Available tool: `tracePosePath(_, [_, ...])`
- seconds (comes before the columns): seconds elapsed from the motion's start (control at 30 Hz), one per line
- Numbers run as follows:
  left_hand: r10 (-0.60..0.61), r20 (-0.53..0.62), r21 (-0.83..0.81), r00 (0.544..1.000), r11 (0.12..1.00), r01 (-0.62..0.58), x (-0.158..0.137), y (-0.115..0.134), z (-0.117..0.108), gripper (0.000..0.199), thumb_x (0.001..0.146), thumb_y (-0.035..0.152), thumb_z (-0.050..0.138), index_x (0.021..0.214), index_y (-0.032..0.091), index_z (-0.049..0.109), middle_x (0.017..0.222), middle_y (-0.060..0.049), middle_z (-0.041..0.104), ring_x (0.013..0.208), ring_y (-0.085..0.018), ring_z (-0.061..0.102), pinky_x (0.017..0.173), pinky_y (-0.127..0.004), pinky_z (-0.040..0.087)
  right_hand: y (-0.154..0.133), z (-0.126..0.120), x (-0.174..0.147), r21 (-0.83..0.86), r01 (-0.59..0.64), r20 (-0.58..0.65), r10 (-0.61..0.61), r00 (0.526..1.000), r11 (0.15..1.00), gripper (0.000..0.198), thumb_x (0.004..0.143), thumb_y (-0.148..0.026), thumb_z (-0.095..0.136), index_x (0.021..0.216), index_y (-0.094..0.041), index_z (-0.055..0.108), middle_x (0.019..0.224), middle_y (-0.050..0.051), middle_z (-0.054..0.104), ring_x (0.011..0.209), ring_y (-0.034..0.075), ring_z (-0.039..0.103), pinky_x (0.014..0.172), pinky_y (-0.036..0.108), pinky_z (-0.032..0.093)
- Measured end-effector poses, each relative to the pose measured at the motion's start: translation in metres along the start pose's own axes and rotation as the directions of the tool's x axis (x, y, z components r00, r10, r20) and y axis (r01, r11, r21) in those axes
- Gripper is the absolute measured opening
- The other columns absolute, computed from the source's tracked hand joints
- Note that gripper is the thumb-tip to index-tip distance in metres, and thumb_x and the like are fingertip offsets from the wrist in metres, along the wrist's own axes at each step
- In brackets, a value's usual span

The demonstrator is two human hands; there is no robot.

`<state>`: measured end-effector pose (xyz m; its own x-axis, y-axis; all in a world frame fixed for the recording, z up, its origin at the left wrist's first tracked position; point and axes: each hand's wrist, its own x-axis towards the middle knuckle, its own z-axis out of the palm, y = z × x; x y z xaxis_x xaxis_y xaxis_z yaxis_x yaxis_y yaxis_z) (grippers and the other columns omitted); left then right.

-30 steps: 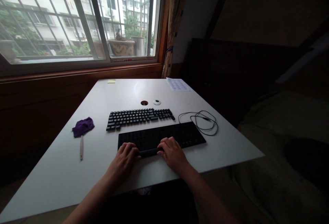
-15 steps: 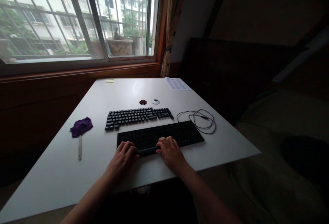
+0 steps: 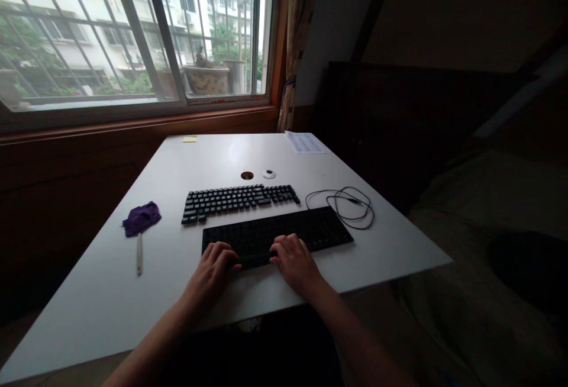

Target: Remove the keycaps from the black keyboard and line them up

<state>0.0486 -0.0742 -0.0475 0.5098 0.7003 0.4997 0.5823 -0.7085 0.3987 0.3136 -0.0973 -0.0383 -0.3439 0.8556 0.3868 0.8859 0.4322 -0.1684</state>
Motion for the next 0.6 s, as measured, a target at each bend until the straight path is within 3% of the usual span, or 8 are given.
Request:
tracePosePath(0.27, [-0.014,-0.021,0.001,1.000,1.000,0.014,0.0019,0.0022,-0.0043,0.012,0.096,0.030,0.059,0.102,0.020,0.059,0.102,-0.007,0.057,0.095,-0.023,0.051,0.083,-0.039,0.051,0.0009,0.0021,-0.0020,-0.011,0.004,-0.049,-0.005,0.999,1.000,0.014,0.092,-0.029,0.065,0.104,-0.023,0.061,0.112,0.006,0.063,0.099,0.024,0.051,0.087,0.038,0.043])
tracePosePath(0.6, [-0.038,-0.057,-0.010,0.998,0.999,0.038,0.0006,0.0024,-0.0045,0.013,0.091,0.029,0.066,0.100,0.020,0.062,0.101,-0.007,0.059,0.095,-0.023,0.053,0.083,-0.040,0.052,0.0036,0.0013,-0.0015,0.112,0.036,-0.111,-0.023,0.994,0.993,0.014,0.090,-0.024,0.067,0.104,-0.022,0.062,0.105,0.008,0.063,0.097,0.025,0.052,0.087,0.040,0.047])
